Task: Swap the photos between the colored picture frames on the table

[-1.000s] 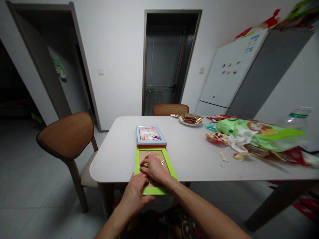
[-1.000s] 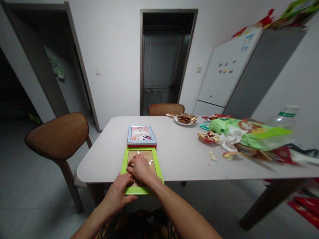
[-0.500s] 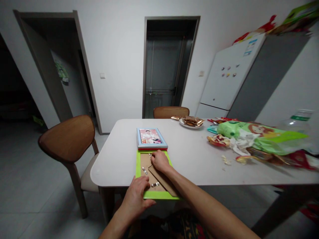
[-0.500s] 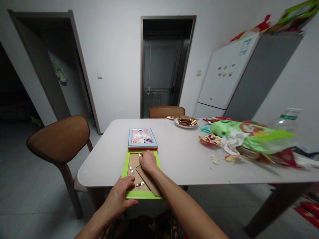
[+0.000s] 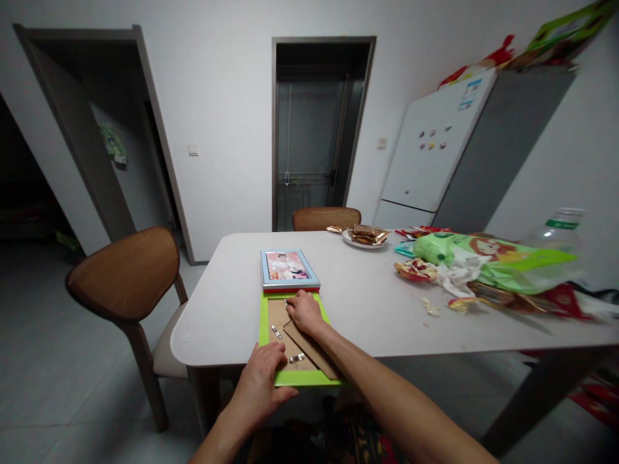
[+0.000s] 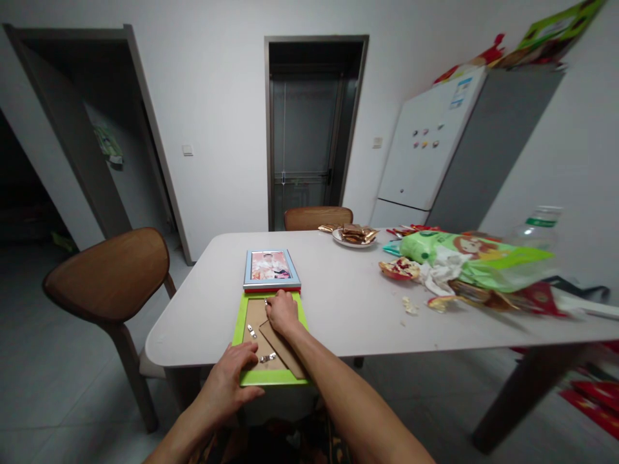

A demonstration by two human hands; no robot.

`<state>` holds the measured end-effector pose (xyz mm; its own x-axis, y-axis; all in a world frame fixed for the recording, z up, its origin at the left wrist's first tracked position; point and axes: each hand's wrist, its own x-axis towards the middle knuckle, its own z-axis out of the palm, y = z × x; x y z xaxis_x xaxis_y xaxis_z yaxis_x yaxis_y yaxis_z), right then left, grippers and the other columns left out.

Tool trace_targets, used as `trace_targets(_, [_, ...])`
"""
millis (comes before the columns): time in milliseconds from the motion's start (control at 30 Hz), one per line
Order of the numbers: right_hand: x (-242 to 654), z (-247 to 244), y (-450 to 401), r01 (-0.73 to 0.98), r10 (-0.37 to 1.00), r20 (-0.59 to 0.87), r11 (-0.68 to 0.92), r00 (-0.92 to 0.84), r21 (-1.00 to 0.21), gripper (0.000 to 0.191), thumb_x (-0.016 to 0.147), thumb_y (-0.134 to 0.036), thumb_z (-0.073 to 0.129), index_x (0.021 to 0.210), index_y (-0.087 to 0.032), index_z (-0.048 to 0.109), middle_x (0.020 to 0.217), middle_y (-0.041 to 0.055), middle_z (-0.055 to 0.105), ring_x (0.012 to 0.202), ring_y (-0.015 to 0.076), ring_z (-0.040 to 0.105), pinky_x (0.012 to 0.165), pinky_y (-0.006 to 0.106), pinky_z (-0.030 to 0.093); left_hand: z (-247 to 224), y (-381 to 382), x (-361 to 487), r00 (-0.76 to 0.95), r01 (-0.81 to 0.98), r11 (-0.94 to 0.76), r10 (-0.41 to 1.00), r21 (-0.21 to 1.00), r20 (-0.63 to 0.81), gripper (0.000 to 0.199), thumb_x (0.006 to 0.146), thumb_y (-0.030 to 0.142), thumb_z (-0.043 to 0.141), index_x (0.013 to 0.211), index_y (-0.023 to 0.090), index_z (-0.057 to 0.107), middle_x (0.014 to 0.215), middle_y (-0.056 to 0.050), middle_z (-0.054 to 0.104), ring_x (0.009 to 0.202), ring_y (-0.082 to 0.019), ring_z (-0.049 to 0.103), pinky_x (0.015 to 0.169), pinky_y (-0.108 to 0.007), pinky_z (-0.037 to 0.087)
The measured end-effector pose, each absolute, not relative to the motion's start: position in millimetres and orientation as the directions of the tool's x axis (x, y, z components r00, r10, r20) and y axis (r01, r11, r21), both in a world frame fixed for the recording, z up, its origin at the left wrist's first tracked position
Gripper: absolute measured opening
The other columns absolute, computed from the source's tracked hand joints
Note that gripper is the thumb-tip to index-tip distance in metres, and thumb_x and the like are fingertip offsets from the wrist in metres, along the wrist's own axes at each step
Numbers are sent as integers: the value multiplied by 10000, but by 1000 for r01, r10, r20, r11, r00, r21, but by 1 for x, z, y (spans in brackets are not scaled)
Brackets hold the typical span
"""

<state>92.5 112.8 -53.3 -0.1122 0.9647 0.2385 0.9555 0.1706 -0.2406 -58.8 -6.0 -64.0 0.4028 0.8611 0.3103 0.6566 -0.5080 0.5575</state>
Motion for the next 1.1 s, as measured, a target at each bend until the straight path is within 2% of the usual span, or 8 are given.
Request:
trace_targets(167, [90, -51, 112, 944, 959, 247, 201, -136, -263, 251, 775, -304, 434, 894, -254, 649, 902, 76, 545, 833, 197, 459, 672, 281, 335, -60, -8, -58, 404, 650, -510, 860, 563, 313, 406, 472, 204, 755, 820, 187, 546, 1102, -88, 557, 1057, -256, 470, 925, -427, 337])
trace_targets(267, [89, -48, 111, 934, 956, 253, 219, -148, -283, 259, 773, -284, 427, 882, -234, 657, 888, 82, 561, 823, 194, 469, 672, 278, 339, -61, -8, -58, 403, 649, -515, 857, 559, 322, 424, 464, 196, 761, 829, 180, 546, 1112, -92, 550, 1053, -254, 472, 921, -417, 346])
trace_targets(467, [100, -44, 91, 889, 931, 304, 304, -201, -343, 309, 769, -249, 426, 1021, -191, 594, 970, 67, 579, 888, 164, 478, 780, 251, 329, -65, 4, -59, 395, 640, -518, 855, 567, 336, 426, 474, 186, 753, 843, 190, 540, 1124, -78, 540, 1054, -246, 467, 905, -415, 360])
trace_targets(600, [118, -45, 63, 846, 908, 313, 385, -277, -369, 244, 742, -274, 460, 898, -212, 637, 915, 45, 582, 864, 156, 481, 781, 248, 331, -64, 11, -59, 397, 631, -529, 848, 567, 350, 412, 474, 162, 747, 825, 188, 534, 1122, -75, 537, 1052, -237, 464, 913, -401, 354])
trace_targets(833, [123, -40, 31, 797, 851, 328, 510, -411, -325, 223, 657, -339, 568, 839, -228, 634, 942, 37, 546, 879, 174, 454, 771, 274, 331, -63, 9, -58, 397, 639, -521, 854, 567, 337, 407, 489, 148, 734, 838, 189, 529, 1143, -79, 519, 1068, -237, 451, 914, -409, 352])
trace_targets(1000, [124, -40, 34, 837, 903, 266, 417, -338, -354, 355, 626, -284, 583, 975, -216, 597, 969, 65, 537, 896, 189, 456, 771, 276, 336, -62, 6, -58, 391, 623, -518, 855, 586, 340, 429, 494, 136, 727, 879, 176, 539, 1165, -94, 506, 1100, -240, 430, 947, -412, 325])
trace_targets(1100, [126, -38, 37, 827, 922, 228, 383, -313, -412, 399, 629, -230, 555, 1026, -195, 581, 925, 69, 563, 881, 183, 473, 761, 256, 348, -60, 5, -58, 353, 569, -477, 877, 670, 325, 429, 540, 149, 694, 937, 184, 533, 1180, -92, 495, 1107, -236, 430, 947, -411, 327])
